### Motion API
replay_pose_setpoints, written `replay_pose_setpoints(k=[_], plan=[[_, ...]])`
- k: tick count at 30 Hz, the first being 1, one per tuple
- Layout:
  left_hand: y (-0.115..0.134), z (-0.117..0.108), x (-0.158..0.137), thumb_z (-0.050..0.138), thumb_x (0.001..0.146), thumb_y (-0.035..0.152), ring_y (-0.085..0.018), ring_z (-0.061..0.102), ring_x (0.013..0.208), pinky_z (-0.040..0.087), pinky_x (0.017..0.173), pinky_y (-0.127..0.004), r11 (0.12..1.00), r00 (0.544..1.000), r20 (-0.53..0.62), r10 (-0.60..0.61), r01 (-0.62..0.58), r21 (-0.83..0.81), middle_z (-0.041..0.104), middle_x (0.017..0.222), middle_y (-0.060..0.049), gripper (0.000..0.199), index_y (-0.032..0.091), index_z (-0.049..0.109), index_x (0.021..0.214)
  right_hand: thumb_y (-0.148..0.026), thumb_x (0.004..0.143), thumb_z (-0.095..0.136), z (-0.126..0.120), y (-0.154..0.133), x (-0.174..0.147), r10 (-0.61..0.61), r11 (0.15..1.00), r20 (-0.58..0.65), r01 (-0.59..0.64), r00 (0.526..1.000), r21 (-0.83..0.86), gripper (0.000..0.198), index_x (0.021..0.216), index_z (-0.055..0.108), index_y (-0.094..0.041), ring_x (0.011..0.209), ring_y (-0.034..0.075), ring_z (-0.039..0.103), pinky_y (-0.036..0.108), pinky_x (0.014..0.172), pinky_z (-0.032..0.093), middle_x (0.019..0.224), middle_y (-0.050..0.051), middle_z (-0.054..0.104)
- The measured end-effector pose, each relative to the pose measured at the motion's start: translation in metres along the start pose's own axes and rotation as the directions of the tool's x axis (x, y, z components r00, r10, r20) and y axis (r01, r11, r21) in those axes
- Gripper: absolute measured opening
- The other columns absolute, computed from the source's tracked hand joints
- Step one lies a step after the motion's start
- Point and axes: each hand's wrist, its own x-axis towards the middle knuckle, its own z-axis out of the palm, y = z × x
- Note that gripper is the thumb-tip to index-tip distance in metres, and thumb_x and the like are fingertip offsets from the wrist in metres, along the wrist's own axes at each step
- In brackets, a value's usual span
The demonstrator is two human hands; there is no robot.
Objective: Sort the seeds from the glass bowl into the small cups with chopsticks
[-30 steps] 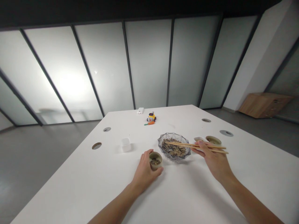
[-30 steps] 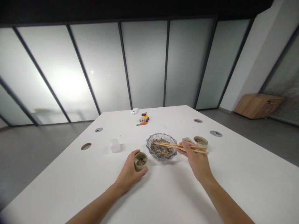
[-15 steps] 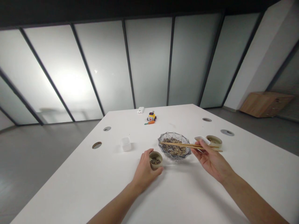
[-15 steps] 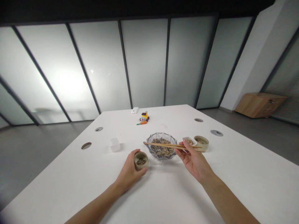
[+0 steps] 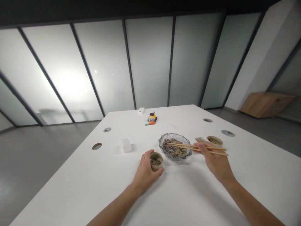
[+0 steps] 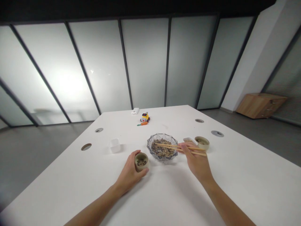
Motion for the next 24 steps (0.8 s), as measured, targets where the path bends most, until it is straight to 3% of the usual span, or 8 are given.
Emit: replay_pose_setpoints(k=[3, 5, 9, 13, 16, 19, 21, 24], plan=[[-0.001, 0.001, 0.000, 0.082, 0.075, 0.026, -0.033, 0.058, 0.138, 0.043, 0.121, -0.052, 1.000, 1.000, -0.006, 0.004, -0.004, -0.010, 0.062, 0.144, -0.015, 0.075, 0.020, 0.052, 0.143, -0.068, 0.091, 0.073, 0.002, 0.003, -0.005, -0.181, 0.958, 0.108, 0.200, 0.978, -0.205, 0.043, 0.085, 0.084, -0.027, 0.087, 0.027, 0.079, 0.041, 0.079, 0.067, 0.092, 0.008, 0.083], [-0.001, 0.001, 0.000, 0.082, 0.075, 0.026, -0.033, 0.058, 0.138, 0.043, 0.121, -0.052, 1.000, 1.000, -0.003, 0.005, -0.005, -0.008, 0.062, 0.145, -0.015, 0.075, 0.020, 0.052, 0.144, -0.061, 0.096, 0.070, 0.005, 0.002, -0.009, -0.258, 0.924, 0.186, 0.299, 0.948, -0.241, 0.037, 0.088, 0.084, -0.028, 0.086, 0.026, 0.079, 0.038, 0.077, 0.066, 0.093, 0.007, 0.083], [-0.001, 0.000, 0.000, 0.082, 0.075, 0.025, -0.034, 0.058, 0.138, 0.044, 0.121, -0.052, 1.000, 1.000, -0.006, 0.012, -0.012, -0.004, 0.062, 0.145, -0.016, 0.075, 0.021, 0.052, 0.143, -0.050, 0.100, 0.070, 0.008, 0.000, -0.014, -0.336, 0.890, 0.242, 0.391, 0.910, -0.235, 0.027, 0.092, 0.084, -0.028, 0.084, 0.024, 0.078, 0.036, 0.077, 0.065, 0.092, 0.005, 0.082], [-0.001, 0.000, 0.000, 0.082, 0.075, 0.025, -0.033, 0.059, 0.137, 0.045, 0.120, -0.052, 1.000, 1.000, -0.016, 0.019, -0.019, 0.002, 0.063, 0.144, -0.015, 0.074, 0.021, 0.053, 0.143, -0.051, 0.101, 0.067, 0.005, -0.001, -0.013, -0.359, 0.876, 0.210, 0.406, 0.909, -0.260, 0.031, 0.090, 0.084, -0.027, 0.084, 0.024, 0.078, 0.037, 0.077, 0.065, 0.092, 0.006, 0.082], [0.000, 0.001, 0.000, 0.082, 0.075, 0.025, -0.033, 0.058, 0.137, 0.044, 0.120, -0.051, 1.000, 1.000, -0.012, 0.016, -0.016, 0.007, 0.063, 0.143, -0.014, 0.074, 0.021, 0.052, 0.143, -0.060, 0.098, 0.068, 0.004, -0.002, -0.011, -0.286, 0.915, 0.153, 0.317, 0.946, -0.249, 0.039, 0.087, 0.084, -0.027, 0.087, 0.026, 0.079, 0.040, 0.080, 0.067, 0.093, 0.008, 0.083], [0.000, 0.000, 0.000, 0.081, 0.075, 0.025, -0.033, 0.058, 0.138, 0.044, 0.121, -0.052, 1.000, 1.000, -0.008, 0.016, -0.016, 0.007, 0.062, 0.144, -0.015, 0.074, 0.021, 0.052, 0.143, -0.065, 0.089, 0.078, 0.006, -0.004, -0.008, -0.047, 0.999, 0.058, 0.048, 0.997, -0.014, 0.041, 0.085, 0.084, -0.025, 0.085, 0.026, 0.080, 0.044, 0.081, 0.070, 0.095, 0.008, 0.083], [0.000, 0.000, 0.000, 0.081, 0.075, 0.025, -0.033, 0.058, 0.138, 0.044, 0.121, -0.052, 1.000, 1.000, -0.007, 0.015, -0.014, 0.008, 0.062, 0.144, -0.015, 0.074, 0.021, 0.052, 0.143, -0.062, 0.080, 0.087, 0.008, -0.005, -0.006, 0.136, 0.958, 0.023, -0.138, 0.990, 0.252, 0.036, 0.083, 0.082, -0.027, 0.084, 0.025, 0.081, 0.044, 0.083, 0.072, 0.093, 0.005, 0.082], [-0.002, 0.000, -0.001, 0.081, 0.076, 0.024, -0.032, 0.059, 0.136, 0.044, 0.121, -0.052, 1.000, 1.000, -0.010, 0.020, -0.020, 0.006, 0.063, 0.144, -0.014, 0.074, 0.022, 0.052, 0.143, -0.056, 0.076, 0.093, 0.009, -0.005, -0.002, 0.259, 0.859, 0.045, -0.252, 0.965, 0.446, 0.032, 0.080, 0.079, -0.028, 0.085, 0.022, 0.080, 0.041, 0.084, 0.073, 0.091, 0.001, 0.081]])
